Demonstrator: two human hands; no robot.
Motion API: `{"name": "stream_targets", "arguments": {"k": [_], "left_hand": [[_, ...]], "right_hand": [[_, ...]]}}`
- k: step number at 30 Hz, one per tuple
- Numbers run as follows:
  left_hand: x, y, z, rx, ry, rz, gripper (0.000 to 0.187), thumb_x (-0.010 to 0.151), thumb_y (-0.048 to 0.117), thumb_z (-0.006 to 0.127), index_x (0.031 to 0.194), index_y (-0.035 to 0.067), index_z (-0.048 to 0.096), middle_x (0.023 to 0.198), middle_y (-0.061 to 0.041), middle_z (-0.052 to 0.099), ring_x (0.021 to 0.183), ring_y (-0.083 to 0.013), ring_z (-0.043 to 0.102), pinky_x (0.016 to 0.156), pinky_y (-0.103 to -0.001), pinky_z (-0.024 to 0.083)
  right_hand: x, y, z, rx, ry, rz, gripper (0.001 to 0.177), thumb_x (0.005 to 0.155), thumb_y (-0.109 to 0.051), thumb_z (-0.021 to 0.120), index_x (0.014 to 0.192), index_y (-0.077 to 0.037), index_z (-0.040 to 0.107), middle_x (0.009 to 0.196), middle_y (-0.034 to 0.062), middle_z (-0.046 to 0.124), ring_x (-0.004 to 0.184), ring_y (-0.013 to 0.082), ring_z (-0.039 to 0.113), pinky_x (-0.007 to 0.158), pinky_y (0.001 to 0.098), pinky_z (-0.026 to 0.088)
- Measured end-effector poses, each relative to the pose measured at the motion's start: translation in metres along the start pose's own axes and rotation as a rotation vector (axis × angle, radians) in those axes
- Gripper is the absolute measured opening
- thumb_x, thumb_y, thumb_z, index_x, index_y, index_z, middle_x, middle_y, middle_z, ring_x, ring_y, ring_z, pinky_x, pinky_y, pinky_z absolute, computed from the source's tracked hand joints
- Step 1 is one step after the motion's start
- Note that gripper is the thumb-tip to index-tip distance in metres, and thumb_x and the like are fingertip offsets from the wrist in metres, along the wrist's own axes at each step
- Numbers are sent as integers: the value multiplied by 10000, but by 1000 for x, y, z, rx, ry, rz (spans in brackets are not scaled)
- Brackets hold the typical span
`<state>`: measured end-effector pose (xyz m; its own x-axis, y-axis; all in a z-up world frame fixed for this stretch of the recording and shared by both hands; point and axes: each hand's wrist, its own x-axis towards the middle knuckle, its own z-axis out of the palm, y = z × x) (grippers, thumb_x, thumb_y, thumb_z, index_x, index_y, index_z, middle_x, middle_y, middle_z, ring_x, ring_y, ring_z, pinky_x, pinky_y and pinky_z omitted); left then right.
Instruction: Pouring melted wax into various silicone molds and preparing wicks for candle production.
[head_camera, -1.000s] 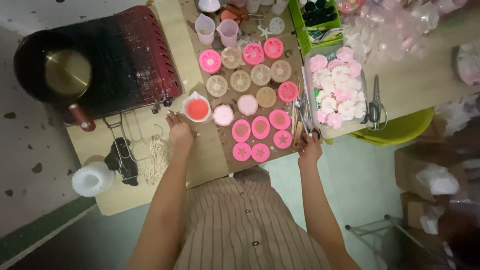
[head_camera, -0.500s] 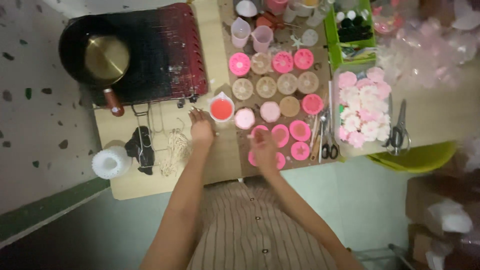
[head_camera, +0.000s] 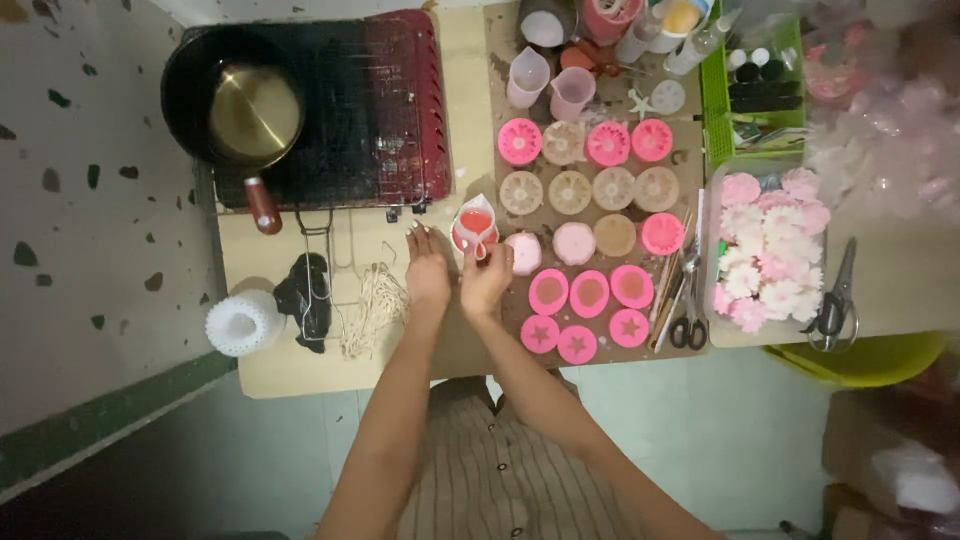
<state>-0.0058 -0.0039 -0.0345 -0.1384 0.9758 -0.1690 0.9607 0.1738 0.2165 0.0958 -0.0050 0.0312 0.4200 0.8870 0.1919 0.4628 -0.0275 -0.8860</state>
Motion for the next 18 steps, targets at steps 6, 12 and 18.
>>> {"name": "stream_targets", "arguments": {"k": [6,12,18], "left_hand": [[0,14,-35,68,-50,34,929,785,240,792,1525,-88,335,1603,-321,301,1502,-458,282,1221,-407,297],[4,-3,26,91,-69,13,1054,725,342,846,1527,-98,323,1607,-315,298,1511,-448,254,1241,-410,252],[-2,22,-52,141,-191,15,1125,717,426,861,1526,-109,289,1600,-321,264,1505,-442,235,1259,-417,232]], "right_hand": [[4,6,-3,-34,-59,-15,123,821,13,716,869,16,604,869,170,604,797,354,620,697,462,497],[9,-2,-11,-53,-56,-84,86,862,-14,711,867,6,627,855,165,606,764,341,617,669,437,488],[34,-32,-34,-26,-62,-200,99,913,-36,702,1006,-12,678,915,159,639,799,312,634,703,407,508]]}}
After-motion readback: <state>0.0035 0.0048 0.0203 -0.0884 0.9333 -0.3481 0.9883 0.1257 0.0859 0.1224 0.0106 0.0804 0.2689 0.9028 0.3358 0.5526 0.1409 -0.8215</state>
